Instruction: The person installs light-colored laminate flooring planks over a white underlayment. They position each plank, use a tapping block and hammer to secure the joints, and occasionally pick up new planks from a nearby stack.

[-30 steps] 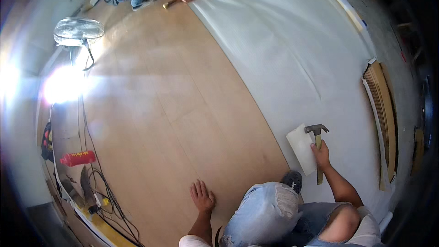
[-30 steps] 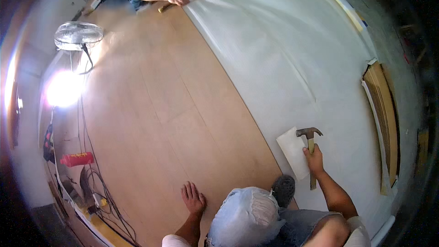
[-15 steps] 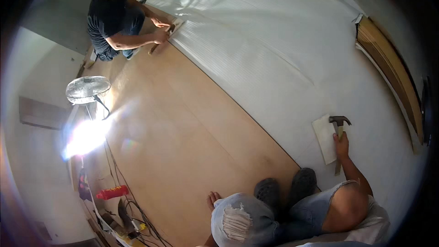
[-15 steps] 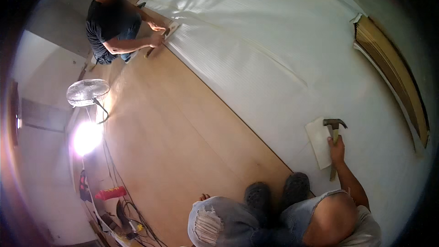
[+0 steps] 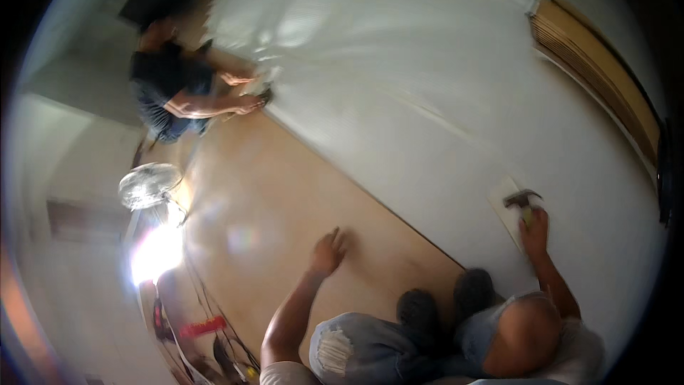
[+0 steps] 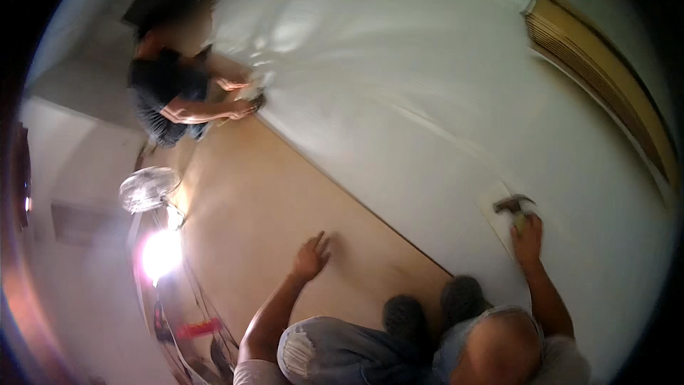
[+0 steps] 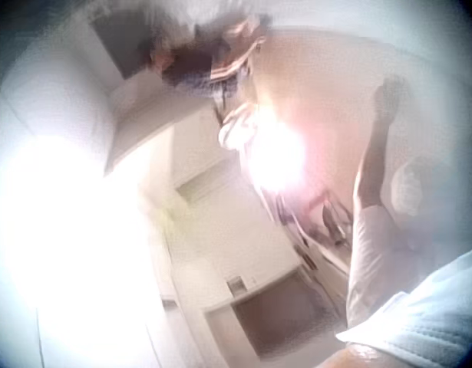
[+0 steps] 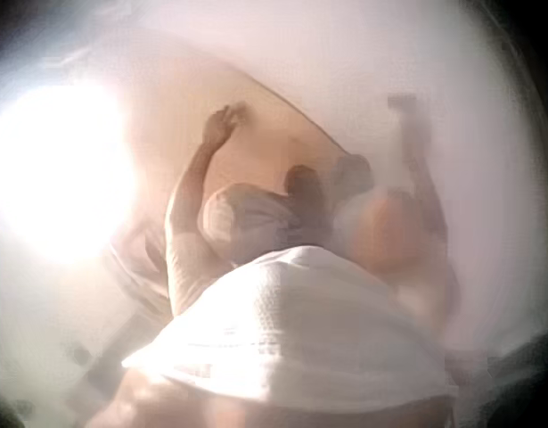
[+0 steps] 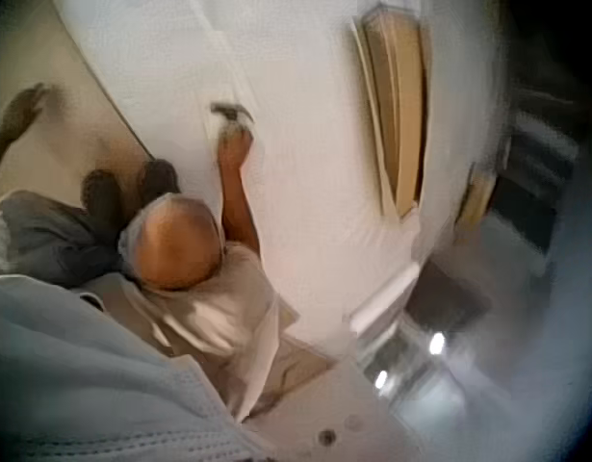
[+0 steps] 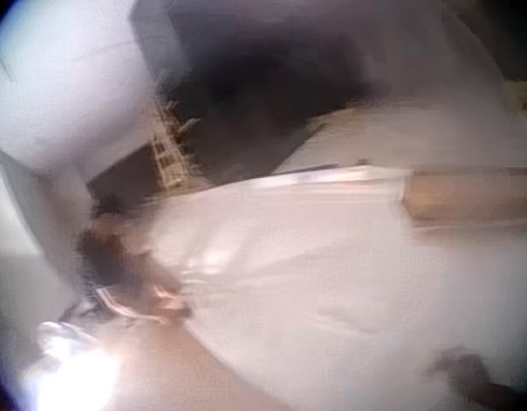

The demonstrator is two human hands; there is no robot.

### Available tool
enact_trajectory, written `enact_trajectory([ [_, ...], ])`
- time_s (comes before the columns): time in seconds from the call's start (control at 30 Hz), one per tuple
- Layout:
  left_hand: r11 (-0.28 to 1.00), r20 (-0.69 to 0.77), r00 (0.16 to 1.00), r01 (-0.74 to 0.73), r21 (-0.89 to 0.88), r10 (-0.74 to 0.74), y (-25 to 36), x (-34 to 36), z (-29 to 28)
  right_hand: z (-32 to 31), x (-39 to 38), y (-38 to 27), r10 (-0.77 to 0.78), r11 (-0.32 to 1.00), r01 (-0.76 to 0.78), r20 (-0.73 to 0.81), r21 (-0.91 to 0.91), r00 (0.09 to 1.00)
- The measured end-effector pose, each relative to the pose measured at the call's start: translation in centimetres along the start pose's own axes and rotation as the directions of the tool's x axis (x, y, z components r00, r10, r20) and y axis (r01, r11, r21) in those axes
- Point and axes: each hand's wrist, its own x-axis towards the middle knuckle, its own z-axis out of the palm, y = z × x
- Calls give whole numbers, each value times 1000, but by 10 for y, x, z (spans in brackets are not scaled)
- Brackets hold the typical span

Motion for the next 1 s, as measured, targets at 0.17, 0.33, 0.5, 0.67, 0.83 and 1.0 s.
enact_trajectory([
  [0.17, 978, 224, 954, -209, 17, 200, 33, 129, -42, -49, 25, -9, -127, 991, 129, 121, -13, 985],
  [0.33, 973, 127, 965, -230, -4, 229, 112, 246, -61, -64, 61, 13, 74, 997, -73, -24, 39, 997],
  [0.5, 964, -111, 959, -265, -22, 261, 132, 324, -41, -45, 123, -35, 260, 947, -177, -317, 267, 912],
  [0.67, 989, -390, 920, -92, -112, 41, 151, 394, -2, 13, 259, -65, -114, 975, 173, -352, 142, 929],
  [0.83, 988, -449, 893, -85, -132, 17, 182, 404, -5, 32, 365, -60, -155, 988, 141, -316, -66, 936],
  [1.0, 985, -378, 926, -53, -164, -13, 191, 399, -9, 51, 389, -37, -32, 975, -50, -365, -215, 931],
])
